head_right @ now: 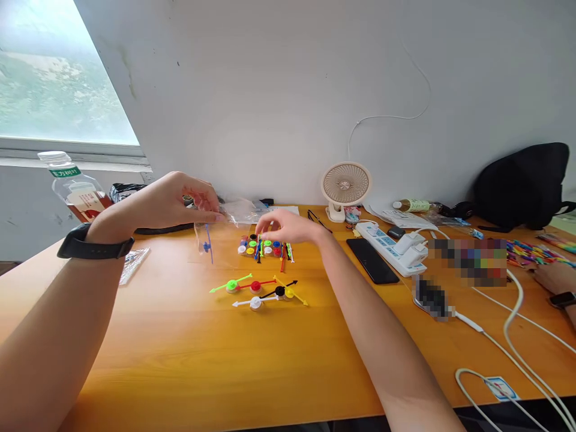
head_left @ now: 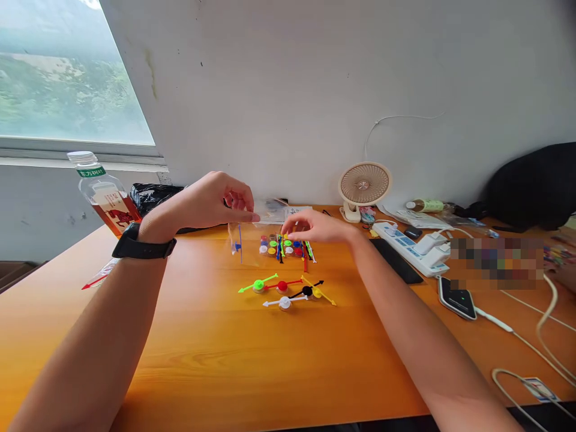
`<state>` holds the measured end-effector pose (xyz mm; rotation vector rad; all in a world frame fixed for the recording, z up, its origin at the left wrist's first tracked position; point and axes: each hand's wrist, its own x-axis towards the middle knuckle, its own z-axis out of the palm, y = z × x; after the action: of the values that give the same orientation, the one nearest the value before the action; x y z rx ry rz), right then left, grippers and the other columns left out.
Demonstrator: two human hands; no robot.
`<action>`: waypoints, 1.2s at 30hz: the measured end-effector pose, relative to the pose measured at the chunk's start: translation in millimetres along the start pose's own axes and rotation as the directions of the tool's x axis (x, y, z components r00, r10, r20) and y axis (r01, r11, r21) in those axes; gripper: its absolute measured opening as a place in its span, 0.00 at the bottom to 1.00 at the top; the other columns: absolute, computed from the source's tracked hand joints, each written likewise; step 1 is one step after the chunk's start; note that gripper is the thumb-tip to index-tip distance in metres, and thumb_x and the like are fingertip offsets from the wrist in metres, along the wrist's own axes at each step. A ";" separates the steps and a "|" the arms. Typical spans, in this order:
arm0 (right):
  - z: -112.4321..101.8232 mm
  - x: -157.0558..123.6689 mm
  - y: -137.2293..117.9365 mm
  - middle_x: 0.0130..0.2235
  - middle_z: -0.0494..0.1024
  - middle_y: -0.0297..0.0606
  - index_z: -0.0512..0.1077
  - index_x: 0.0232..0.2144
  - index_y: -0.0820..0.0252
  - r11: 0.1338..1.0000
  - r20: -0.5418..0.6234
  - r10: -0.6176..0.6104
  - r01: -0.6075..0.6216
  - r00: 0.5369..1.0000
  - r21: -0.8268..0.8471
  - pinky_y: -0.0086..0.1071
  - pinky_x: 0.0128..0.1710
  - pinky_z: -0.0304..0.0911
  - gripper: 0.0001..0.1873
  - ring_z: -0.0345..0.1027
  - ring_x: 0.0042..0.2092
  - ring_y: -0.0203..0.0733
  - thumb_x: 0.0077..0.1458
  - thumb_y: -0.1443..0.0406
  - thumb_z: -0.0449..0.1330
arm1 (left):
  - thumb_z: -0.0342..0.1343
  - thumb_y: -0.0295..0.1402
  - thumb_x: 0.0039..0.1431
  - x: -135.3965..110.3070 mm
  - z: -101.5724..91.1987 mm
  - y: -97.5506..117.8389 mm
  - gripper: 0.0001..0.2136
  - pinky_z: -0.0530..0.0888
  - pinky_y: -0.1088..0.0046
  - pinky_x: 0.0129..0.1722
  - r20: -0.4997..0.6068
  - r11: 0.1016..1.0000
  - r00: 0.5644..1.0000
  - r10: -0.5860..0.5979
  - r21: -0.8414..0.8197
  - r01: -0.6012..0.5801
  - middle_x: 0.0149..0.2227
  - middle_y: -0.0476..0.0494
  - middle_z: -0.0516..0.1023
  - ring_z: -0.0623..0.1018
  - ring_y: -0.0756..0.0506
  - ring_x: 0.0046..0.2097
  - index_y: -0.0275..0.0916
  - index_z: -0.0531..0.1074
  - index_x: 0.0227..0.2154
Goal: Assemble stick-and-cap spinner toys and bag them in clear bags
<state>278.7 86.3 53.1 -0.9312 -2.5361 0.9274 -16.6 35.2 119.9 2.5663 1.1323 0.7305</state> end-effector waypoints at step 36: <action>3.7 -21.5 -82.0 0.36 0.74 0.37 0.74 0.35 0.58 0.920 -0.411 -0.281 0.121 0.867 -0.373 0.36 0.35 0.54 0.07 0.63 0.34 0.40 0.66 0.66 0.57 | 0.66 0.45 0.59 14.3 34.6 -4.2 0.13 0.68 0.74 0.33 0.036 0.993 0.993 0.112 0.045 -0.113 0.34 0.47 0.82 0.75 0.49 0.32 0.40 0.82 0.30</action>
<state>254.2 22.4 103.3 -0.8241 -2.3413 0.1715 7.5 47.9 93.9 2.6895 1.0129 0.6907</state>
